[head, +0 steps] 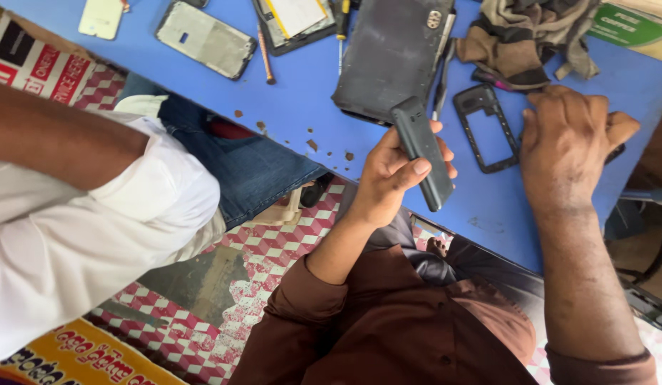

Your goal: The person disassembles a mobile phone using a screwdriver and a plastic pry tool. They remove the back cover, unscrew internal components, and separate the battery and circuit board. The person then reassembles the phone by placing components back and securing the back cover.

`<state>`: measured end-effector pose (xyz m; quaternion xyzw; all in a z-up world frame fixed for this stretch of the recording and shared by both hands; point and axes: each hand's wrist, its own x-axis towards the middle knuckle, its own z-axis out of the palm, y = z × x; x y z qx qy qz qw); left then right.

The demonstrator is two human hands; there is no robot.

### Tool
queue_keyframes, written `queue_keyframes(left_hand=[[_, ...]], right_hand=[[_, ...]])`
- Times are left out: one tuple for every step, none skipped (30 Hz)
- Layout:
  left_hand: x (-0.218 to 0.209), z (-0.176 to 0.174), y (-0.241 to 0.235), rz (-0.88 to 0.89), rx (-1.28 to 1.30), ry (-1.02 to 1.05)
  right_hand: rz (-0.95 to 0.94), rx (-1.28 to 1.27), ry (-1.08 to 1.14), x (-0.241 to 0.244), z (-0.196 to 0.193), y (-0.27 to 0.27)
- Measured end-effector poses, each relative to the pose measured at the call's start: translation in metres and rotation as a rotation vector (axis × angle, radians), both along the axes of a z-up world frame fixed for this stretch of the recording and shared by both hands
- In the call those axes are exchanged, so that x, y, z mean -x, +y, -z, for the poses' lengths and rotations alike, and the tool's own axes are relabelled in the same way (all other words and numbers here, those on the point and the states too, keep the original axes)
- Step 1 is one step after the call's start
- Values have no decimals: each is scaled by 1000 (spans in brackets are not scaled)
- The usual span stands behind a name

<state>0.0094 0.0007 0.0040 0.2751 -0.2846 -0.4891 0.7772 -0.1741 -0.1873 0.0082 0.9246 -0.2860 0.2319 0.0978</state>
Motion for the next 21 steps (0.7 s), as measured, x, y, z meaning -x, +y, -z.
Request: queue_keyframes(left_hand=[[1, 0, 0, -2, -7, 5], [1, 1, 0, -3, -14, 10], [1, 1, 1, -7, -19, 16], [1, 1, 2, -4, -18, 0], [0, 1, 3, 4, -18, -16], [0, 2, 4, 11, -18, -32], [0, 2, 5, 14, -21, -39], [0, 2, 6, 16, -24, -45], [1, 2, 6, 25, -26, -53], [1, 2, 5, 17, -22, -44], [2, 2, 5, 13, -17, -33], [3, 2, 4, 9, -11, -23], [4, 2, 4, 11, -22, -26], [4, 2, 4, 13, -33, -30], [4, 2, 5, 10, -41, -34], [4, 1, 4, 13, -46, -41], [4, 1, 4, 19, -53, -50], [4, 0, 3, 24, -61, -58], [4, -1, 3, 16, -66, -69], [5, -1, 3, 8, -71, -79], [5, -3, 2, -1, -77, -91]], right_hand=[[-1, 4, 3, 1, 2, -1], [-14, -7, -14, 2, 4, -2], [-25, -18, -22, 2, 4, -3], [-36, -28, -30, 1, 4, -5], [-38, -40, -29, 1, 5, -5], [-43, -39, -25, 0, 5, -5], [-41, -37, -22, 0, 5, -5], [-41, -22, -16, 0, 5, -6], [-31, -18, -14, 1, 4, -5], [-36, -15, -13, -1, 4, -7], [-36, -21, -13, -1, 2, -7], [-28, -13, -10, -2, 0, -6], [-22, -3, -6, -2, -3, -5], [-9, 21, 3, -3, -7, -3], [2, 28, 5, -5, -14, -1], [12, 34, 8, -6, -21, 3], [26, 18, 4, -8, -29, 8], [26, 6, -28, -7, -37, 14], [28, -10, -62, -6, -46, 21], [15, -22, -123, -3, -55, 28], [18, -89, -207, 3, -64, 38]])
